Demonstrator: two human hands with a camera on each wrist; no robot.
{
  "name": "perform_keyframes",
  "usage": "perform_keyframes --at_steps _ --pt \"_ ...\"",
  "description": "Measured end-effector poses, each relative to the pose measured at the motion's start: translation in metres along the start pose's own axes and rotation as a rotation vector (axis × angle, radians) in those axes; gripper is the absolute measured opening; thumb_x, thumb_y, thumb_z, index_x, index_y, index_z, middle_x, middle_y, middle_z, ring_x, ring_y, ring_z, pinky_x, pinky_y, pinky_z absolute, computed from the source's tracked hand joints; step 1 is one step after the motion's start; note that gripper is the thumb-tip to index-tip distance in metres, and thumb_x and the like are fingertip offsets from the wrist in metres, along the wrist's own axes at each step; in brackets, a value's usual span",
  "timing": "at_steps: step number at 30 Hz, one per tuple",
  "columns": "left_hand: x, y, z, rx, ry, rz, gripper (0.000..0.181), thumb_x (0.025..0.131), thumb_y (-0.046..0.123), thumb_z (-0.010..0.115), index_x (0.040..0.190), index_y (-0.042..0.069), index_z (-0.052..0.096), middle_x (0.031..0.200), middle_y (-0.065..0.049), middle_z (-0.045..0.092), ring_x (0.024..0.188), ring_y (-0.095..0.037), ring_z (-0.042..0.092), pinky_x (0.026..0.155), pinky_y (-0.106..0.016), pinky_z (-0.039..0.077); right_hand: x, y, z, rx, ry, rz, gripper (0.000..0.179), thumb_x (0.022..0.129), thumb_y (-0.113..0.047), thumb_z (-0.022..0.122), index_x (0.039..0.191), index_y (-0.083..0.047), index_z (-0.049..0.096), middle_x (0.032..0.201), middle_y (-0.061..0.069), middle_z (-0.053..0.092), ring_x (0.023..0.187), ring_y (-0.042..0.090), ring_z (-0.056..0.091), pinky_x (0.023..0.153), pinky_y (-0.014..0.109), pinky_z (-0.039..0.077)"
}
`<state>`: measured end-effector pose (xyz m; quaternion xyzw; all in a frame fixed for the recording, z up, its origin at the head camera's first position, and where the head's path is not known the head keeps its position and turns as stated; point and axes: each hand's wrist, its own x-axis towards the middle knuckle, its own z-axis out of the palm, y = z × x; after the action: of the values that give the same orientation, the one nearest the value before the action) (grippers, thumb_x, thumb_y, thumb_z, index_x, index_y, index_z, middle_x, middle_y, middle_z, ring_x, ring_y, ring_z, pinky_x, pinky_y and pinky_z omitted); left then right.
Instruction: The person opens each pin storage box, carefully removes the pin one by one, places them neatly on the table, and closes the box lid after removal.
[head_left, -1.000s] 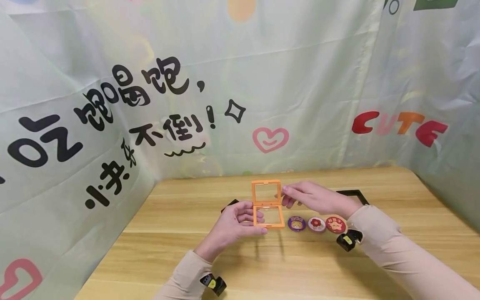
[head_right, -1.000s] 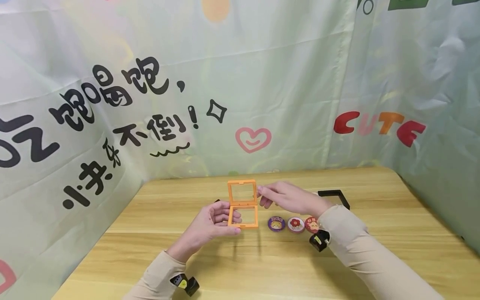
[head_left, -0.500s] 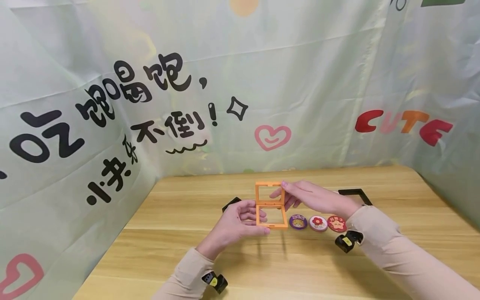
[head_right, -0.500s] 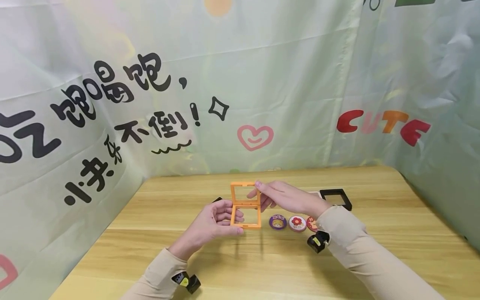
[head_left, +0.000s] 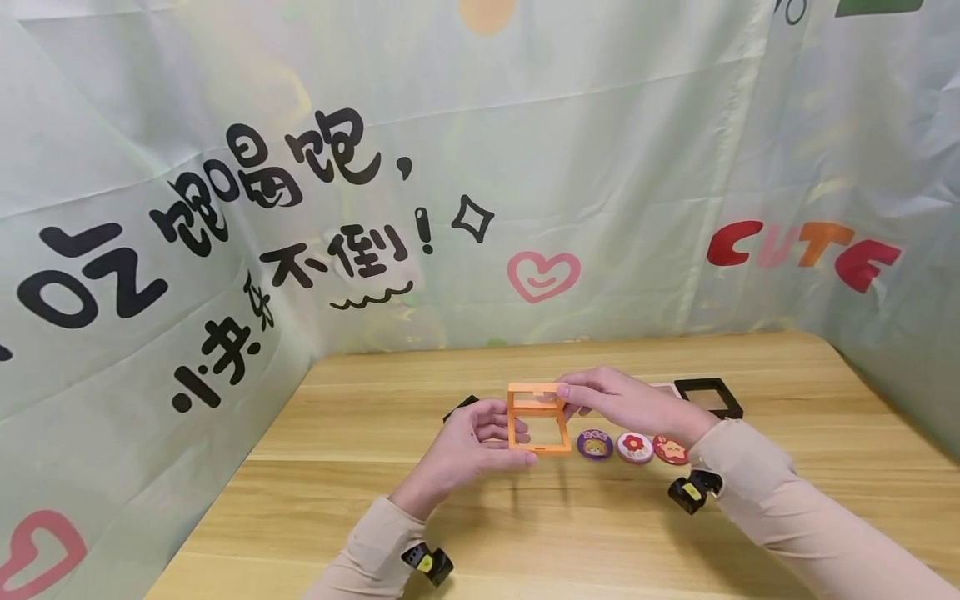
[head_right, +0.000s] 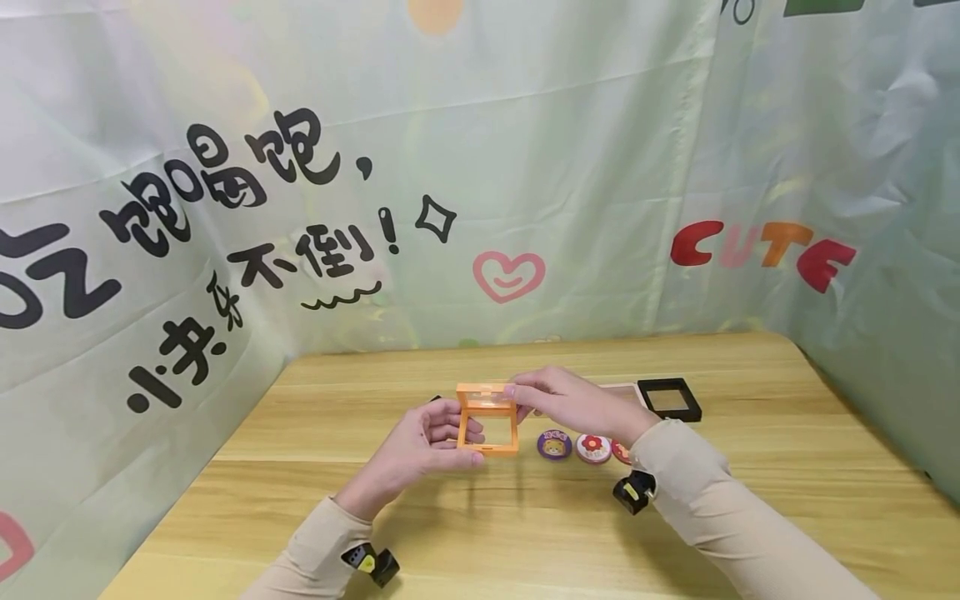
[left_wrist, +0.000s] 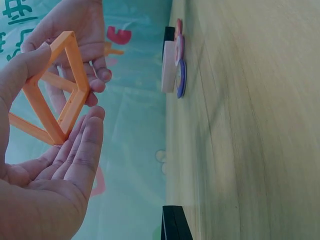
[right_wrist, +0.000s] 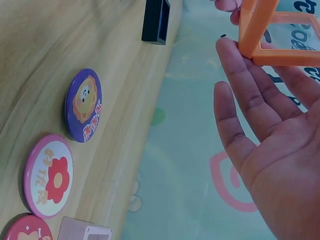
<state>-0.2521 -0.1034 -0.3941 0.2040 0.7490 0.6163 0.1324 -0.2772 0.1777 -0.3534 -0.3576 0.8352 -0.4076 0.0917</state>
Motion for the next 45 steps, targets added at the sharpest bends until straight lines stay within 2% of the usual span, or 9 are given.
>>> perform_keyframes --at_steps 4,11,14,19,26,31,37,42,45 --pt "0.0 0.0 0.0 -0.005 0.007 0.003 0.064 0.083 0.013 0.094 0.137 0.0 0.063 0.125 -0.024 0.074 0.106 -0.02 0.076 0.096 -0.03 0.064 -0.003 -0.002 0.002 -0.007 0.005 -0.002 0.04 0.115 -0.031 0.049 0.142 -0.006 0.067 0.125 0.008 0.077 0.116 0.02 0.072 0.104 0.038 0.06" --pt "-0.002 0.001 -0.001 -0.004 0.038 -0.028 0.07 0.084 0.018 0.094 0.143 0.005 0.058 0.121 -0.008 0.077 0.109 -0.02 0.075 0.096 -0.03 0.064 -0.004 0.0 0.007 -0.03 -0.004 -0.044 0.045 0.112 -0.032 0.057 0.148 -0.006 0.062 0.149 0.014 0.066 0.136 0.032 0.065 0.108 0.035 0.056" --pt "-0.002 0.001 -0.001 -0.013 0.039 -0.028 0.067 0.084 0.019 0.094 0.141 0.005 0.06 0.121 -0.009 0.077 0.108 -0.02 0.075 0.095 -0.03 0.064 -0.003 0.001 0.008 -0.034 -0.006 -0.053 0.047 0.11 -0.03 0.062 0.149 -0.004 0.06 0.149 0.016 0.066 0.128 0.028 0.069 0.102 0.033 0.059" --pt "0.0 0.001 -0.002 -0.016 0.03 -0.011 0.061 0.086 0.017 0.092 0.138 0.005 0.063 0.123 -0.02 0.075 0.106 -0.019 0.075 0.09 -0.027 0.064 0.0 0.002 0.01 -0.072 0.015 -0.092 0.05 0.103 -0.024 0.07 0.147 0.0 0.062 0.14 0.014 0.071 0.113 0.02 0.071 0.093 0.031 0.063" --pt "0.0 0.001 -0.003 0.03 0.055 -0.013 0.065 0.087 0.021 0.092 0.141 0.003 0.061 0.119 -0.01 0.076 0.103 -0.017 0.073 0.088 -0.026 0.063 0.002 0.001 0.012 -0.148 0.033 -0.09 0.055 0.097 -0.026 0.073 0.146 -0.004 0.063 0.121 0.004 0.074 0.104 0.01 0.066 0.093 0.036 0.061" --pt "0.0 0.0 -0.004 0.032 0.055 -0.017 0.066 0.085 0.018 0.093 0.141 0.002 0.061 0.118 -0.01 0.077 0.101 -0.016 0.075 0.088 -0.026 0.063 0.001 0.002 0.011 -0.159 0.035 -0.103 0.055 0.096 -0.027 0.076 0.146 -0.009 0.064 0.113 0.0 0.073 0.101 0.011 0.067 0.093 0.038 0.061" --pt "0.001 0.001 -0.004 0.004 0.068 -0.018 0.072 0.082 0.013 0.094 0.143 -0.003 0.059 0.113 -0.01 0.08 0.099 -0.016 0.077 0.089 -0.027 0.065 -0.001 0.004 0.009 -0.155 0.008 -0.126 0.057 0.096 -0.031 0.078 0.148 -0.011 0.064 0.12 0.003 0.072 0.102 0.016 0.067 0.09 0.036 0.061" --pt "0.0 0.0 -0.003 -0.028 0.063 -0.018 0.07 0.08 0.008 0.094 0.14 -0.005 0.06 0.113 -0.013 0.08 0.098 -0.016 0.077 0.09 -0.027 0.065 -0.002 0.0 0.005 -0.149 -0.041 -0.101 0.059 0.096 -0.035 0.08 0.15 -0.015 0.064 0.13 0.001 0.072 0.102 0.013 0.065 0.09 0.034 0.06" --pt "0.0 0.0 -0.003 -0.041 0.065 -0.015 0.07 0.079 0.006 0.094 0.139 -0.005 0.061 0.113 -0.015 0.08 0.097 -0.016 0.077 0.09 -0.028 0.066 -0.003 -0.003 0.003 -0.148 -0.058 -0.088 0.061 0.096 -0.037 0.08 0.151 -0.016 0.063 0.128 0.0 0.072 0.101 0.013 0.063 0.09 0.033 0.059"
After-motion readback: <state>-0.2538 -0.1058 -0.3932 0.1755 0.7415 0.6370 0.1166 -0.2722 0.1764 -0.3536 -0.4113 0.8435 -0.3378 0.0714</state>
